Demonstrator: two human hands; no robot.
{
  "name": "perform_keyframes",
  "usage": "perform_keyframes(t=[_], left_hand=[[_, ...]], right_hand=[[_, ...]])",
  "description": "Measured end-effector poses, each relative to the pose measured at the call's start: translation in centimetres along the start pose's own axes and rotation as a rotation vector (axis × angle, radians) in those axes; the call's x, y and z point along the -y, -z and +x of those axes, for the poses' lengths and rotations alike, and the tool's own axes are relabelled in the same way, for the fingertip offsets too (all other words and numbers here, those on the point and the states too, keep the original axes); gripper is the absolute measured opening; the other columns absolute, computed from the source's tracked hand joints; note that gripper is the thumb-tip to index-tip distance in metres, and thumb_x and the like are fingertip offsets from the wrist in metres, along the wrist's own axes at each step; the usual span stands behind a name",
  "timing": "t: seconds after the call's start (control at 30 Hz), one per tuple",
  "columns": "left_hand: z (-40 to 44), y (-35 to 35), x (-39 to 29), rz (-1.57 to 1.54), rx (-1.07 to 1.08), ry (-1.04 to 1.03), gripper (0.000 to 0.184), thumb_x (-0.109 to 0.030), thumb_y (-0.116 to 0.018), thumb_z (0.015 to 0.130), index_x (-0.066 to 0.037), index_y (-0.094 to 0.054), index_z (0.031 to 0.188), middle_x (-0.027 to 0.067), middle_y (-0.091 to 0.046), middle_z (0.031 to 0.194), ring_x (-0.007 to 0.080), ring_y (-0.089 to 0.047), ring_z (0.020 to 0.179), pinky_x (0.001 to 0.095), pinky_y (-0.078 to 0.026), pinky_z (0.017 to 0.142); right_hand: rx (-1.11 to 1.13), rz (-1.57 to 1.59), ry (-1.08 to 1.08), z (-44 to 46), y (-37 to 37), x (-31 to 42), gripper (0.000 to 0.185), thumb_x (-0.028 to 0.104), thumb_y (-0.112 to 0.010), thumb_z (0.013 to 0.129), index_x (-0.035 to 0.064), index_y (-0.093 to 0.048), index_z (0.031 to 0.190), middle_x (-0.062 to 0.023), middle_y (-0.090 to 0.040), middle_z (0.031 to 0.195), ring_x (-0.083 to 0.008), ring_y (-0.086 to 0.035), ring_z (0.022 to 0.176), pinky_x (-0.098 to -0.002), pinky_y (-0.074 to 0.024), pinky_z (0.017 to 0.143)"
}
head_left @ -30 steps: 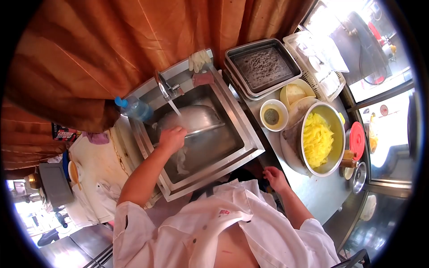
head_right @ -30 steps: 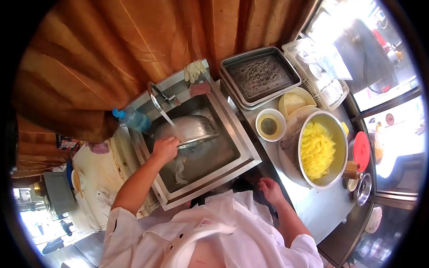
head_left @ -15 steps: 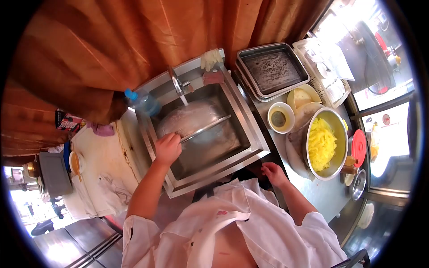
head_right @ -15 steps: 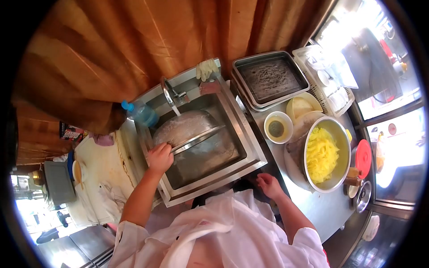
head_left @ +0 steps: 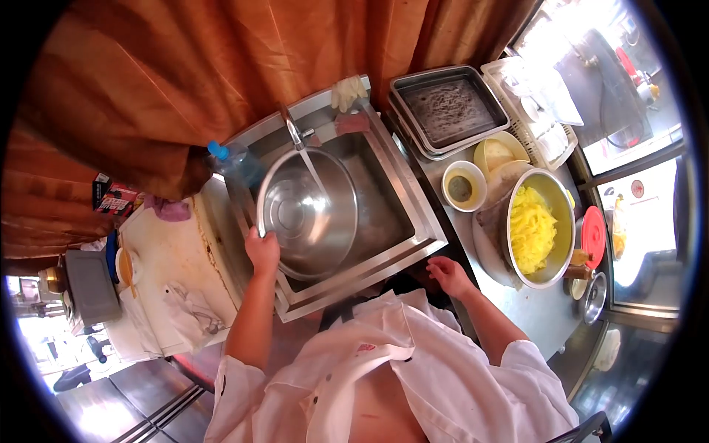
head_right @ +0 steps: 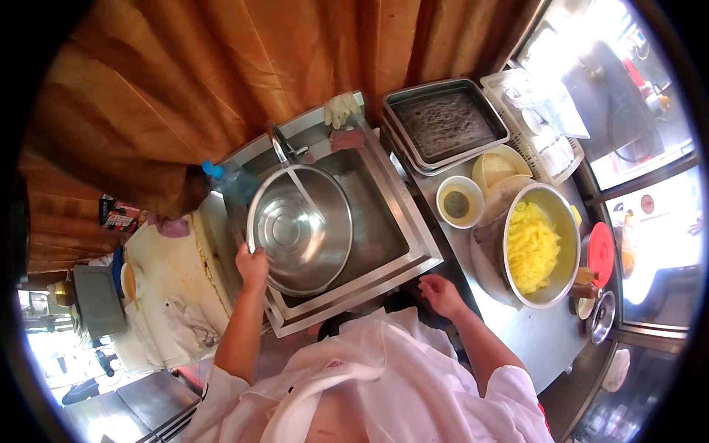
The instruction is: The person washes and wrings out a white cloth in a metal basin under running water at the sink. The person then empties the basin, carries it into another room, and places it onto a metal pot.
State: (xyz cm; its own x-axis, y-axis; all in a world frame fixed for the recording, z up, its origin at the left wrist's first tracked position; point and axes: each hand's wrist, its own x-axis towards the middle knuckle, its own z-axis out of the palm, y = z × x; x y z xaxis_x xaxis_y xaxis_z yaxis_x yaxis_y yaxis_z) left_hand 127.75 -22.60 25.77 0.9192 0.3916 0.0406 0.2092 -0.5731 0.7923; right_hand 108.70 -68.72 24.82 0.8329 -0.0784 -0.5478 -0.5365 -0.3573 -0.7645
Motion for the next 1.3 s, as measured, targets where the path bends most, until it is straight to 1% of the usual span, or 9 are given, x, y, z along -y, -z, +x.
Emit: perform_keyframes(t=[0.07,0.2,0.4,0.5,0.73,1.0,1.07,1.1,1.3], left_hand=[[-1.0,0.1,1.0,-0.279,0.013,0.162,0.016,0.003,-0.057,0.081,0.002,-0.066,0.095,0.0030,-0.066,0.081,0.0154,-0.060,0.071,0.0330,-0.050,0.067],[-3.8,1.9,1.0,-0.861,-0.047,0.638,0.036,0.008,-0.054,0.077,0.000,-0.060,0.112,0.0094,-0.065,0.104,0.0225,-0.065,0.093,0.0356,-0.053,0.082],[-10.2,2.5,7.0,-1.121,-0.131,1.043,0.038,0.008,-0.054,0.075,-0.001,-0.058,0.112,0.0101,-0.064,0.104,0.0274,-0.064,0.102,0.0419,-0.056,0.092],[-13.3,1.8,4.6,-1.306,0.070,1.161,0.039,0.008,-0.054,0.076,-0.002,-0.059,0.113,0.0095,-0.064,0.104,0.0271,-0.064,0.103,0.0421,-0.055,0.093],[-9.5,-4.2,2.5,-1.075,0.010,0.670,0.031,0.004,-0.059,0.079,0.000,-0.062,0.110,0.0095,-0.067,0.107,0.0206,-0.064,0.095,0.0350,-0.053,0.083],[-3.8,2.4,0.2,-0.472,-0.110,0.227,0.013,-0.001,-0.061,0.083,-0.001,-0.064,0.096,0.0069,-0.068,0.084,0.0159,-0.063,0.075,0.0340,-0.052,0.070],[-4.2,2.7,-1.3,-0.037,-0.024,0.001,0.008,-0.005,-0.063,0.081,-0.001,-0.063,0.087,0.0113,-0.064,0.073,0.0191,-0.061,0.064,0.0378,-0.051,0.063],[-4.2,2.0,-1.1,0.089,0.024,-0.094,0.009,-0.007,-0.064,0.077,-0.001,-0.060,0.083,0.0162,-0.061,0.071,0.0288,-0.062,0.061,0.0414,-0.051,0.060],[-4.0,-2.1,-4.8,0.193,0.278,-0.722,0.014,-0.007,-0.064,0.076,0.002,-0.063,0.086,0.0214,-0.063,0.078,0.0449,-0.062,0.074,0.0471,-0.052,0.064]], right_hand=[[0.026,0.014,-0.005,0.1,-0.5,0.2,0.030,0.018,-0.057,0.101,-0.0006,-0.062,0.125,-0.0131,-0.073,0.107,-0.0196,-0.071,0.089,-0.0321,-0.0554,0.083],[0.059,-0.027,0.032,0.9,-1.0,1.4,0.030,0.017,-0.058,0.101,-0.0012,-0.062,0.124,-0.0134,-0.073,0.105,-0.0197,-0.071,0.089,-0.0320,-0.0556,0.083],[0.060,-0.036,0.106,1.8,-0.1,3.1,0.029,0.016,-0.058,0.101,-0.0023,-0.061,0.124,-0.0136,-0.073,0.103,-0.0200,-0.071,0.091,-0.0319,-0.0556,0.084],[0.024,0.039,0.067,1.6,1.0,3.7,0.029,0.016,-0.058,0.102,-0.0014,-0.061,0.125,-0.0117,-0.072,0.107,-0.0185,-0.070,0.093,-0.0312,-0.0551,0.085],[-0.005,0.039,0.036,0.8,1.5,4.7,0.028,0.017,-0.060,0.101,-0.0010,-0.062,0.123,-0.0101,-0.072,0.107,-0.0169,-0.069,0.092,-0.0305,-0.0547,0.084],[-0.030,0.063,-0.003,0.4,1.5,-0.1,0.030,0.020,-0.060,0.101,-0.0011,-0.063,0.122,-0.0114,-0.073,0.105,-0.0190,-0.070,0.089,-0.0324,-0.0547,0.083],[-0.016,0.057,0.000,0.7,1.3,-0.3,0.030,0.020,-0.059,0.101,-0.0014,-0.063,0.122,-0.0114,-0.073,0.104,-0.0191,-0.070,0.088,-0.0325,-0.0548,0.083],[-0.005,0.041,0.007,1.0,1.3,0.0,0.030,0.020,-0.059,0.101,-0.0018,-0.063,0.121,-0.0115,-0.073,0.104,-0.0192,-0.070,0.088,-0.0325,-0.0549,0.083],[0.003,0.049,0.099,3.2,1.7,3.4,0.028,0.018,-0.058,0.102,-0.0018,-0.064,0.121,-0.0119,-0.073,0.101,-0.0184,-0.071,0.088,-0.0306,-0.0549,0.082]])
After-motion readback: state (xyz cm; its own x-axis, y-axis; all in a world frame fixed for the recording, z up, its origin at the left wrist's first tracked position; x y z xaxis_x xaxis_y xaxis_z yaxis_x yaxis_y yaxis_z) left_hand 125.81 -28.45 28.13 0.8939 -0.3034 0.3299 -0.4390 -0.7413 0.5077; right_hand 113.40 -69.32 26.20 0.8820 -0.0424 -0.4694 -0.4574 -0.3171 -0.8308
